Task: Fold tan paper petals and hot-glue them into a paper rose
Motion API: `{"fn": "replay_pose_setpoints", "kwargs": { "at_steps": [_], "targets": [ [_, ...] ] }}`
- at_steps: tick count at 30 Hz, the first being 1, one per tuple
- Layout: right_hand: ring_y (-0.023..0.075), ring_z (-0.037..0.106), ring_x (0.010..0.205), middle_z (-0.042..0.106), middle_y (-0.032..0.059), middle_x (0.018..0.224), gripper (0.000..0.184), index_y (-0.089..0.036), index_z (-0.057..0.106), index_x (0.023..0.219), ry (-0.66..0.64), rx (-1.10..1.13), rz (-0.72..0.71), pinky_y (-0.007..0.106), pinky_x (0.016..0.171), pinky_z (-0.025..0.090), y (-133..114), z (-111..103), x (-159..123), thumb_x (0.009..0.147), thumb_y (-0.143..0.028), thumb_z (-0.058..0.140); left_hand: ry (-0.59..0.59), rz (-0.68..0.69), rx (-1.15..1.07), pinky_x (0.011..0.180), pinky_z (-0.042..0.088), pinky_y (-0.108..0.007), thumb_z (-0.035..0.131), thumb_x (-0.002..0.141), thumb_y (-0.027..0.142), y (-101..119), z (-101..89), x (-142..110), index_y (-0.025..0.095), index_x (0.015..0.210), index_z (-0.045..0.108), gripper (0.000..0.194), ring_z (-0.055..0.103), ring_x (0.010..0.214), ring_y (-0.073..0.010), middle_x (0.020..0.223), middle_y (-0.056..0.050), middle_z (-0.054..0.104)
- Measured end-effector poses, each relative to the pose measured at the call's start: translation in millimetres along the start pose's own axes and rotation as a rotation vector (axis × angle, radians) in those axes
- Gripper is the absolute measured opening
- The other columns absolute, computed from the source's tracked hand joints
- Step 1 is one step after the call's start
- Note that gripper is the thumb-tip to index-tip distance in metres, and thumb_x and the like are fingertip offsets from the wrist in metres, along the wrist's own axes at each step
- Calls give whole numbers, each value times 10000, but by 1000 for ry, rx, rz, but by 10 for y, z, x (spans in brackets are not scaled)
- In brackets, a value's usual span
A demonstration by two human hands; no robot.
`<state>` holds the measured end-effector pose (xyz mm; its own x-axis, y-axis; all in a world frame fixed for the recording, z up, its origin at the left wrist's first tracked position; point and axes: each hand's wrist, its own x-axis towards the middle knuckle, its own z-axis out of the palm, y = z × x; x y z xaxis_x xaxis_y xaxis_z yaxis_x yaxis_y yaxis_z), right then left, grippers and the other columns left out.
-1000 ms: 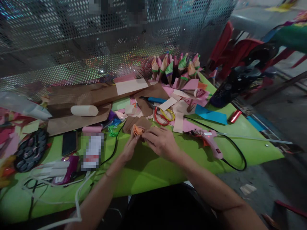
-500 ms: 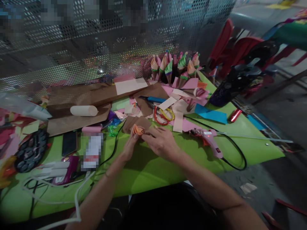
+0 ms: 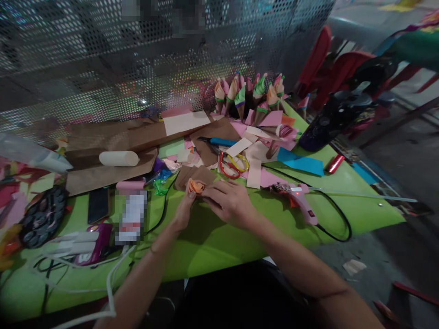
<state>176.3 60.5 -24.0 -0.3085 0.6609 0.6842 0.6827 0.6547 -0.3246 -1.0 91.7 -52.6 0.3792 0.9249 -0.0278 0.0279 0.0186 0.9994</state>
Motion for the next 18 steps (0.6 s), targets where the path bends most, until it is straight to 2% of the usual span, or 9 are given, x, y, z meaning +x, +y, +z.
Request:
{"fn": "replay_pose_setpoints", "kwargs": {
  "at_steps": [4, 9, 13, 18],
  "targets": [
    [163, 676, 774, 735, 53, 846, 106, -200, 701, 930, -2, 122, 65, 273, 679, 495, -17, -31, 22, 917, -172, 599, 1, 26, -3, 1020, 449, -393, 489, 877, 653, -40, 6, 6, 217, 1123, 593, 511, 587, 1062, -238, 1075, -61, 642],
    [132, 647, 709, 702, 26, 793, 79, -201, 682, 862, -15, 362, 255, 236, 646, 492, -41, -113, 82, 900, -171, 620, 46, 54, 19, 1064, 424, -410, 487, 878, 662, -116, -14, 30, 226, 1144, 589, 521, 580, 1125, -257, 1129, -74, 639],
    [123, 614, 650, 689, 11, 746, 78, -195, 667, 802, 4, 368, 371, 230, 598, 466, -31, -137, 95, 876, -182, 644, 55, 91, 33, 987, 479, -407, 485, 892, 642, -152, -23, 44, 214, 1131, 597, 503, 602, 1052, -255, 1082, -83, 640],
    [144, 658, 721, 716, 33, 801, 95, -202, 702, 849, -9, 394, 352, 249, 646, 499, -56, -101, 68, 899, -203, 621, 83, 181, 65, 921, 515, -400, 486, 900, 624, -132, -10, 33, 217, 1093, 604, 465, 615, 972, -235, 1017, -71, 642]
  ]
}}
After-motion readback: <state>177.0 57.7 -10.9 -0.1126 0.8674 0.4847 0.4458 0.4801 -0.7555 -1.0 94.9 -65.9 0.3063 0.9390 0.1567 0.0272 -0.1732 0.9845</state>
